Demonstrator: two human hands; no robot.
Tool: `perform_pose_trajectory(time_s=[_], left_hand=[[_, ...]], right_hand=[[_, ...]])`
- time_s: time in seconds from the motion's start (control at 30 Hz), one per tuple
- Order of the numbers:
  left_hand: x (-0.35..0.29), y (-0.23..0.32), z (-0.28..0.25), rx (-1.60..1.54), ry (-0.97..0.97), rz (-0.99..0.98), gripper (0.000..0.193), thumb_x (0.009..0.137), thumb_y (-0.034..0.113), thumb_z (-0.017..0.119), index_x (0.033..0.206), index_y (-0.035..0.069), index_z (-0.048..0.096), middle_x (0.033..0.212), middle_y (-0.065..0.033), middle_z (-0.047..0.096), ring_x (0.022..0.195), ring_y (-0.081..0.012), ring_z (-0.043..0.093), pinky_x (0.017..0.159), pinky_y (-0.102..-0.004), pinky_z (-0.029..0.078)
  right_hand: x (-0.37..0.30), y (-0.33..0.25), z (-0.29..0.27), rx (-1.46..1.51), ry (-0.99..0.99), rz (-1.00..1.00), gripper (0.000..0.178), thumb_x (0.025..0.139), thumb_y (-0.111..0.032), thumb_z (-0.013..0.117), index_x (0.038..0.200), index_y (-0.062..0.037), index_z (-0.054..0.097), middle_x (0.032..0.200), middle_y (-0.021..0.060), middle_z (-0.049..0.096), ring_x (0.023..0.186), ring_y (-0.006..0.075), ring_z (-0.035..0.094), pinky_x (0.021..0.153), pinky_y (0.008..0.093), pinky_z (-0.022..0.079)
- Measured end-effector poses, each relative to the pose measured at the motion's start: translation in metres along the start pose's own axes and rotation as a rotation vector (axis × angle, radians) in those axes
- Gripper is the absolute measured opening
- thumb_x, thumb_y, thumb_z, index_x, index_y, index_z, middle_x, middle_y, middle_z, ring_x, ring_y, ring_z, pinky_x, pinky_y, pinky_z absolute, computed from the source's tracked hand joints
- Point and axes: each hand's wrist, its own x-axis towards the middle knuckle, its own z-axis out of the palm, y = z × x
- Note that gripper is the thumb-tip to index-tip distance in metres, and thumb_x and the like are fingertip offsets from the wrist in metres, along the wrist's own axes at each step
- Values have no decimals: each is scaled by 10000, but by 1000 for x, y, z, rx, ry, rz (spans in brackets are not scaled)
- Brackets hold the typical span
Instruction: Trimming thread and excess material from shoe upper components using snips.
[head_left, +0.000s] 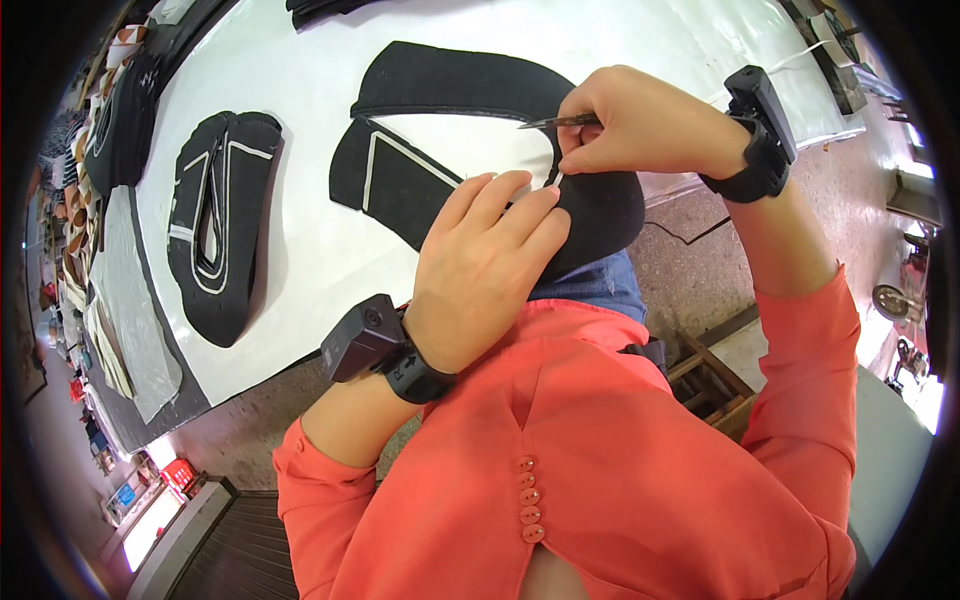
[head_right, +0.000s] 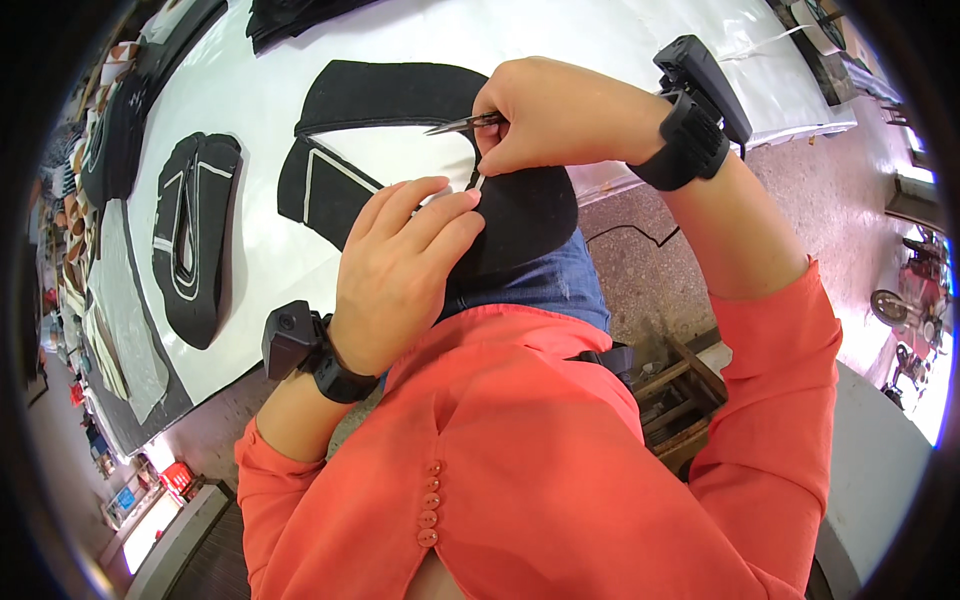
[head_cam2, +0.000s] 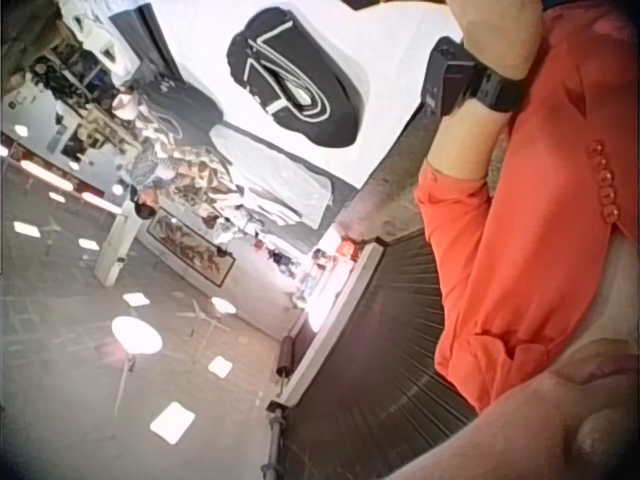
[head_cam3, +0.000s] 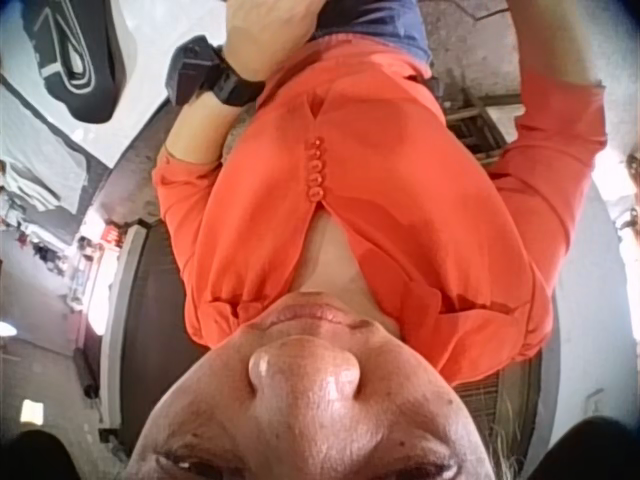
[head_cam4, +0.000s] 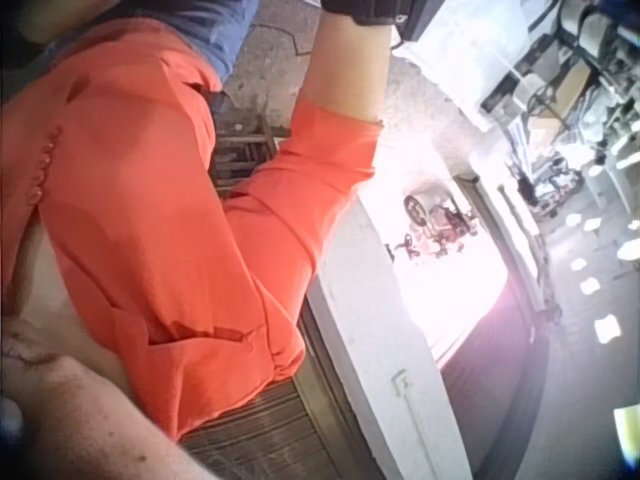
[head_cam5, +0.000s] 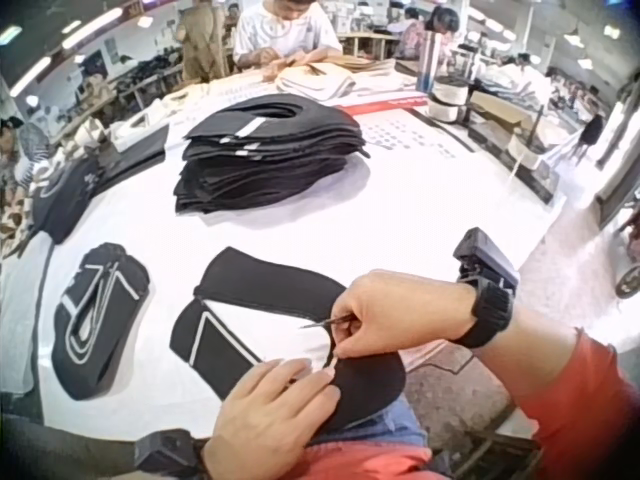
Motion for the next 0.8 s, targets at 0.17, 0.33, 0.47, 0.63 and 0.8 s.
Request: perform_pose_trajectory(time_s=[0.17,0.33,0.47,0.63,0.8], left_hand=[[5,4,2,23,8,-36,229,799,1,628,1016,65,662,1191,-49,667,1188,-307,602,1011,-468,486],[6,8,5,26,7,-58,216,799,-4,621,1002,62,652,1211,-57,659,1211,-319,589,1022,-477,480],[9,11,6,39,2,-71,200,803,-9,611,989,53,644,1219,-65,658,1218,-325,585,1032,-488,473],[7,11,0,42,-51,-81,211,811,15,634,1018,45,652,1250,-73,656,1231,-326,580,1056,-506,450],[-38,26,-7,-54,-95,-127,387,821,129,741,1199,83,674,1402,-51,620,1294,-315,552,1113,-500,390]], right_hand=[[4,-1,-2,-18,-37,17,231,766,-179,753,761,37,671,615,116,575,570,187,534,570,329,454],[8,3,-7,-42,-40,-37,220,754,-175,749,769,35,684,625,130,593,572,209,559,572,339,465],[13,2,-9,-69,-69,-31,220,734,-177,749,758,31,681,621,133,595,570,217,566,570,344,466],[20,-7,-14,-153,-127,-21,229,718,-182,742,737,34,667,607,132,583,560,217,560,566,348,464],[13,-8,-10,-101,-90,52,235,727,-191,730,738,36,669,602,129,581,555,219,554,563,349,462]])
